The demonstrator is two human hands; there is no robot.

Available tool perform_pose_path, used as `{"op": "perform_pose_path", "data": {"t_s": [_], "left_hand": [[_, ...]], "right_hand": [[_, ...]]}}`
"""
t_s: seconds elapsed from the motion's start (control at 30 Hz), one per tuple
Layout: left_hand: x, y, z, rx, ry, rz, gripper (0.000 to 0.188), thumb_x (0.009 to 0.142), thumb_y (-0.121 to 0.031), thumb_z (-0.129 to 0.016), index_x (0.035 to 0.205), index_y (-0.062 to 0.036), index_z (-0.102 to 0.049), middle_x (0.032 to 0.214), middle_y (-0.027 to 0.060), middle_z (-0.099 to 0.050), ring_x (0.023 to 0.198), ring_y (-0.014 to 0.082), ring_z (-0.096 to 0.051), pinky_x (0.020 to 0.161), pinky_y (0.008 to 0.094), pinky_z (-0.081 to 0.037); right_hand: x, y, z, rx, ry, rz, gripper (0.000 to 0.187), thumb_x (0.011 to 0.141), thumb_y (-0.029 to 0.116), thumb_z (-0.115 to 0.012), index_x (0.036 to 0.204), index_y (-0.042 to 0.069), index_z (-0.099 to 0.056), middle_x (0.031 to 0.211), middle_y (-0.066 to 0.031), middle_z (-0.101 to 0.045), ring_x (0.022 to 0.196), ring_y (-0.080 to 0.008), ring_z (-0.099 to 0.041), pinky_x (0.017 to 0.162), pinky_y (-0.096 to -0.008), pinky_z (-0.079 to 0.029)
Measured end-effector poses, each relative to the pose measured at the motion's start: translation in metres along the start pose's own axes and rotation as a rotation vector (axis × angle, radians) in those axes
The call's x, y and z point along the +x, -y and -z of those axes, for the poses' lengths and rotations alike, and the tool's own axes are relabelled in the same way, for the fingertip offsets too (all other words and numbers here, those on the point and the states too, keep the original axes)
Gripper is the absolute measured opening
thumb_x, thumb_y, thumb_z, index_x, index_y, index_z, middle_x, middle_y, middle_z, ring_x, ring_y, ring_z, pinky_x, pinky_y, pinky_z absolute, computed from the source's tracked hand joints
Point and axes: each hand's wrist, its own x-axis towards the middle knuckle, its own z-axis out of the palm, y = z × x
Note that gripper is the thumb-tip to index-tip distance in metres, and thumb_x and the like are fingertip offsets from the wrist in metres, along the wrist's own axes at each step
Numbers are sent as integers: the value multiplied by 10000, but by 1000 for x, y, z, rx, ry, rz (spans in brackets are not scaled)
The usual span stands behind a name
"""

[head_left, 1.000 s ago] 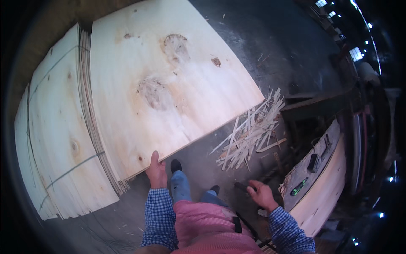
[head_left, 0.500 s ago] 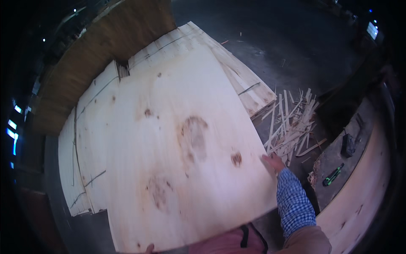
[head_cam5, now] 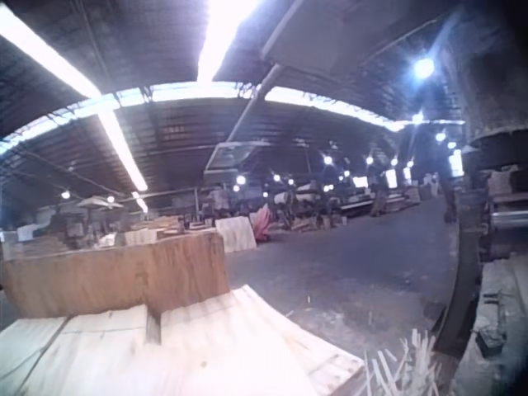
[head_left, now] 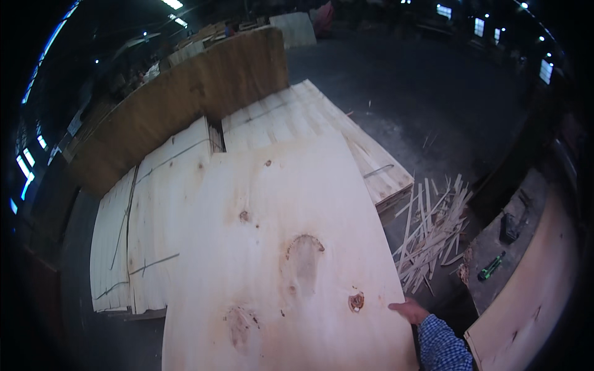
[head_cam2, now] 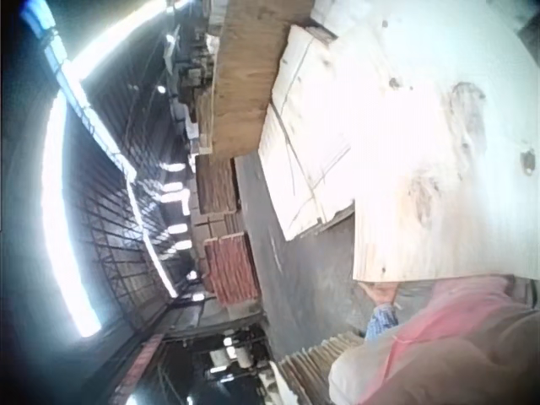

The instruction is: The person picks up thin wooden sheets from a stack and feeds them into a industrial roller machine, aligning them as they pass through.

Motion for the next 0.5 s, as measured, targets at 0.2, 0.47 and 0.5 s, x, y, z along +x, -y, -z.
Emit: {"op": "perform_pose_path", "data": {"t_s": [0.2,0.47,0.5], "left_hand": [[66,-87,96,47,-189,107,802,900,-672,-528,1438,-79,-503,1419,111,-559,1312,344,-513,1088,527,-430],[109,-178,113,516,-292,503,542,954,-356,-611,1350,10,-556,1296,150,-639,1173,299,-616,1030,418,-484],[132,-185,98,719,-274,669,516,955,-323,-612,1358,-7,-551,1286,139,-644,1163,285,-622,1028,409,-486]], "right_hand": [[-94,68,-34,-169,-52,124,410,856,173,-747,1205,-25,-661,1054,-100,-721,888,-192,-688,796,-323,-545],[-217,65,-97,-186,-178,176,396,836,92,-732,1209,-24,-663,1068,-88,-715,900,-150,-673,814,-297,-542],[-233,60,-102,-237,-202,182,403,834,98,-724,1212,-26,-662,1085,-93,-720,925,-152,-677,824,-300,-542]]}}
